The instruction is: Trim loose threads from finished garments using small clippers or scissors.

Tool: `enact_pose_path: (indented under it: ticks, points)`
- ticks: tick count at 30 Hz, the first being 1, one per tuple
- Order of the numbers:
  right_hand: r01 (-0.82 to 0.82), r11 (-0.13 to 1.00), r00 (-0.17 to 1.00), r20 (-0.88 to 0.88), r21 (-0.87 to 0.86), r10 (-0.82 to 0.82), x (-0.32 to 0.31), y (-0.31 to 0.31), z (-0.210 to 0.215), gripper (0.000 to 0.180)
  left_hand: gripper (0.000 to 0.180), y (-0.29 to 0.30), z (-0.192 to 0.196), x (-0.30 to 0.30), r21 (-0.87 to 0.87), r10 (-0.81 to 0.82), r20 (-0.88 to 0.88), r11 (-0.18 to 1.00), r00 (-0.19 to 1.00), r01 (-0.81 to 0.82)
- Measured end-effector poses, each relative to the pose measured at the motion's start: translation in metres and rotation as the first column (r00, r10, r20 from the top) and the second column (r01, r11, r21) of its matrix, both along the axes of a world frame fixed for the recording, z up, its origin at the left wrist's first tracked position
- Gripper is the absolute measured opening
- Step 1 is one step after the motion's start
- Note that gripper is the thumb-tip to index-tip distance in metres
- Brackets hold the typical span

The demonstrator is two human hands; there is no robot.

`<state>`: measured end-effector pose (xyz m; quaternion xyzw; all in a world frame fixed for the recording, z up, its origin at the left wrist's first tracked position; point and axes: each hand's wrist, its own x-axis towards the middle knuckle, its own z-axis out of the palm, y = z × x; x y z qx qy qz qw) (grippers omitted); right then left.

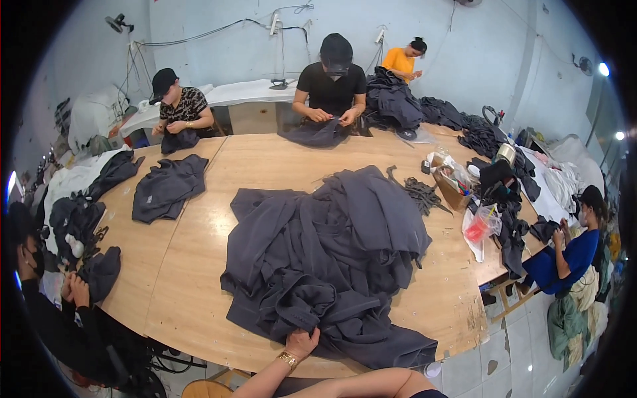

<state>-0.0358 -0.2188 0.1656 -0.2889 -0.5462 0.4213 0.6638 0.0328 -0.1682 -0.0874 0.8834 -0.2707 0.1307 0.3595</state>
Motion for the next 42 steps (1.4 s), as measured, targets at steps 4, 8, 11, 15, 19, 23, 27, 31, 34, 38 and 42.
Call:
enact_pose_path:
  ticks: [4, 8, 11, 15, 19, 23, 27, 31, 34, 38, 42]
  points:
    - [0.078, 0.996, 0.997, -0.016, -0.033, -0.079, -0.005, 0.000, 0.009, 0.028, 0.023, -0.001, 0.001, 0.003, -0.038, -0.002, 0.091, 0.999, 0.996, 0.006]
    - [0.194, 0.979, 0.981, -0.019, 0.061, -0.194, -0.016, 0.008, 0.012, 0.029, 0.024, -0.005, -0.001, 0.001, -0.038, -0.005, 0.097, 0.999, 0.995, 0.009]
    - [0.159, 0.984, 0.986, 0.028, 0.082, -0.162, -0.017, 0.009, 0.007, 0.029, 0.024, -0.001, -0.002, 0.001, -0.006, -0.022, 0.025, 1.000, 0.999, 0.022]
    - [0.061, 0.998, 0.997, 0.048, 0.005, -0.061, -0.012, 0.005, 0.006, 0.031, 0.023, 0.000, -0.005, 0.003, -0.024, -0.020, 0.070, 0.999, 0.997, 0.022]
    - [0.057, 0.998, 0.998, -0.004, 0.033, -0.057, -0.011, 0.004, 0.001, 0.032, 0.022, -0.002, 0.001, 0.001, -0.010, -0.007, 0.062, 1.000, 0.998, 0.007]
    - [0.116, 0.990, 0.988, -0.091, -0.079, -0.123, -0.020, 0.008, 0.013, 0.030, 0.022, -0.002, -0.002, 0.002, -0.002, -0.023, -0.024, 1.000, 0.999, 0.023]
    - [0.192, 0.979, 0.981, 0.018, 0.063, -0.193, -0.021, 0.008, 0.012, 0.012, 0.022, -0.001, -0.001, 0.002, -0.036, -0.011, 0.055, 0.999, 0.998, 0.013]
    - [0.177, 0.976, 0.983, 0.016, 0.126, -0.180, -0.023, 0.005, 0.000, 0.012, 0.024, -0.001, 0.000, 0.002, -0.037, -0.017, -0.009, 0.999, 1.000, 0.016]
    - [0.096, 0.994, 0.995, 0.010, 0.053, -0.097, -0.019, 0.000, 0.001, 0.011, 0.024, -0.002, -0.002, 0.002, -0.033, -0.015, 0.003, 0.999, 1.000, 0.015]
    - [0.025, 0.998, 1.000, -0.005, -0.055, -0.025, -0.018, -0.005, -0.004, 0.018, 0.022, -0.001, -0.005, 0.001, -0.001, 0.011, 0.065, 1.000, 0.998, -0.011]
    - [0.169, 0.985, 0.985, -0.030, -0.045, -0.170, -0.023, 0.000, 0.008, 0.029, 0.022, -0.002, -0.004, 0.003, -0.022, 0.006, 0.074, 1.000, 0.997, -0.004]
